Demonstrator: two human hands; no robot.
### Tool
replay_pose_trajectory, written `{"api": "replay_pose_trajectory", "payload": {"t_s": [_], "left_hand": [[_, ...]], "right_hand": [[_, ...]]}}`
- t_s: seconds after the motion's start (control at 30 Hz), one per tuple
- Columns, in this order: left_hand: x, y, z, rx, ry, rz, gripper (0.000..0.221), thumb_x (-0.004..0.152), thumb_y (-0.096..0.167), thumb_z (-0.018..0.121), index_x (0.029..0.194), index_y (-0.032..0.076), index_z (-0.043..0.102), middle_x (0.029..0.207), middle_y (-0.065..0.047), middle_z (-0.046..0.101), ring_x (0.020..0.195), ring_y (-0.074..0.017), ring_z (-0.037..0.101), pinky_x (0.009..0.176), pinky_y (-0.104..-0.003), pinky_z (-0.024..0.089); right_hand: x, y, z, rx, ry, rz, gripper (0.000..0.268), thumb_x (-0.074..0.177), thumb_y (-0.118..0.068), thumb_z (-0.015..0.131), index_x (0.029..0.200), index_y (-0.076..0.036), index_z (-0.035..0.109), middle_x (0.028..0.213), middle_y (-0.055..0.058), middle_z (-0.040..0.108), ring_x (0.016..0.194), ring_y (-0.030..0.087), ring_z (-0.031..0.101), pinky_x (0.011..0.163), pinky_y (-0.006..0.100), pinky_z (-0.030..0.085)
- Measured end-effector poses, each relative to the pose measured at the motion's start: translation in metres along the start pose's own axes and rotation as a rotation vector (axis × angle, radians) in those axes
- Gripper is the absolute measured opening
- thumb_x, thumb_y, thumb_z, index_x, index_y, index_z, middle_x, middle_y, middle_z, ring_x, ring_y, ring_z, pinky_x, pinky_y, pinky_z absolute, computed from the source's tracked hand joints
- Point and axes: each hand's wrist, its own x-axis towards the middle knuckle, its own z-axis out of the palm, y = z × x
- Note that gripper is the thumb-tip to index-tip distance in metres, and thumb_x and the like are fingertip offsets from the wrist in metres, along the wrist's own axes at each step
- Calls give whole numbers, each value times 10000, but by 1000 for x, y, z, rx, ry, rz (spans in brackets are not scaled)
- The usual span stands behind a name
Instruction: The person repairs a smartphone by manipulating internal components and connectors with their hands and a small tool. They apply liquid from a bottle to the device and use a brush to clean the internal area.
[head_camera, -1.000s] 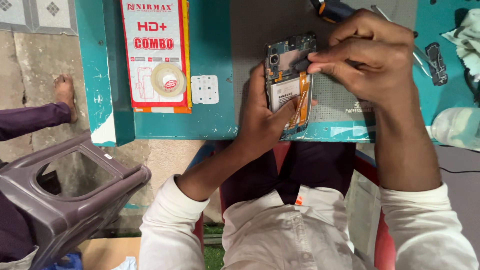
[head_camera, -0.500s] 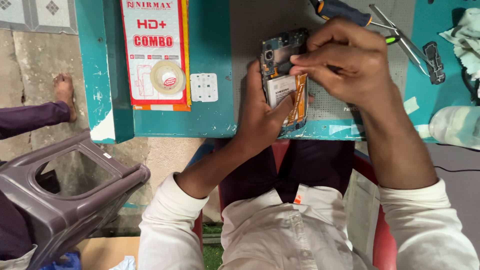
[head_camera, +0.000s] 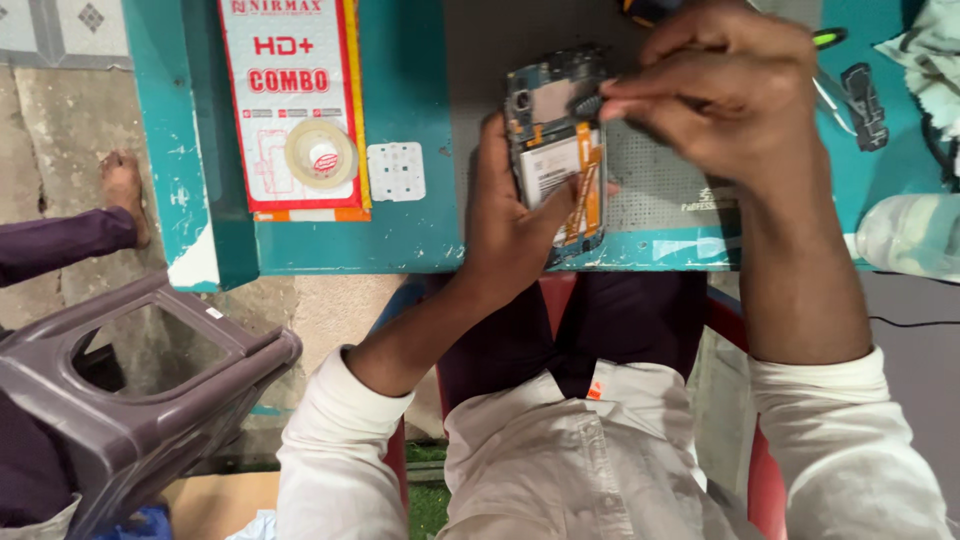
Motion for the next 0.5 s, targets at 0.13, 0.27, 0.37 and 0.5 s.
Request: {"api": "replay_pose_trajectory", "payload": {"t_s": [0.13, 0.27, 0.37, 0.5], "left_hand": [[-2, -1, -1, -46, -3, 19, 549, 1051, -95, 594, 1470, 21, 259, 1288, -184, 625, 1102, -314, 751, 979, -431, 669], [-1, -1, -5, -9, -43, 116, 535, 1074, -74, 607, 1466, 41, 263, 1257, -198, 633, 1054, -323, 767, 937, -449, 698], [-4, 0, -3, -63, -22, 88, 563, 1068, -53, 608, 1476, 56, 235, 1311, -206, 619, 1052, -326, 765, 935, -463, 691], [-5, 3, -2, -60, 11, 97, 563, 1073, -59, 637, 1466, 56, 250, 1217, -221, 633, 1015, -338, 768, 864, -467, 704]], "right_hand": [[-9, 18, -14, -125, 154, -15, 43, 894, 77, 822, 901, 66, 780, 799, 148, 662, 683, 193, 615, 553, 286, 432], [-61, 56, -26, -169, 464, 126, 242, 1067, 91, 637, 826, 85, 658, 724, 139, 604, 619, 185, 545, 536, 280, 340], [-101, 111, -33, -449, 714, 189, 470, 1095, -22, 655, 680, 21, 438, 589, 117, 445, 488, 199, 380, 510, 344, 213], [-150, 154, -45, -1102, 634, 149, 439, 1107, -113, 587, 704, -63, 421, 601, 59, 382, 541, 196, 335, 575, 379, 287]]}}
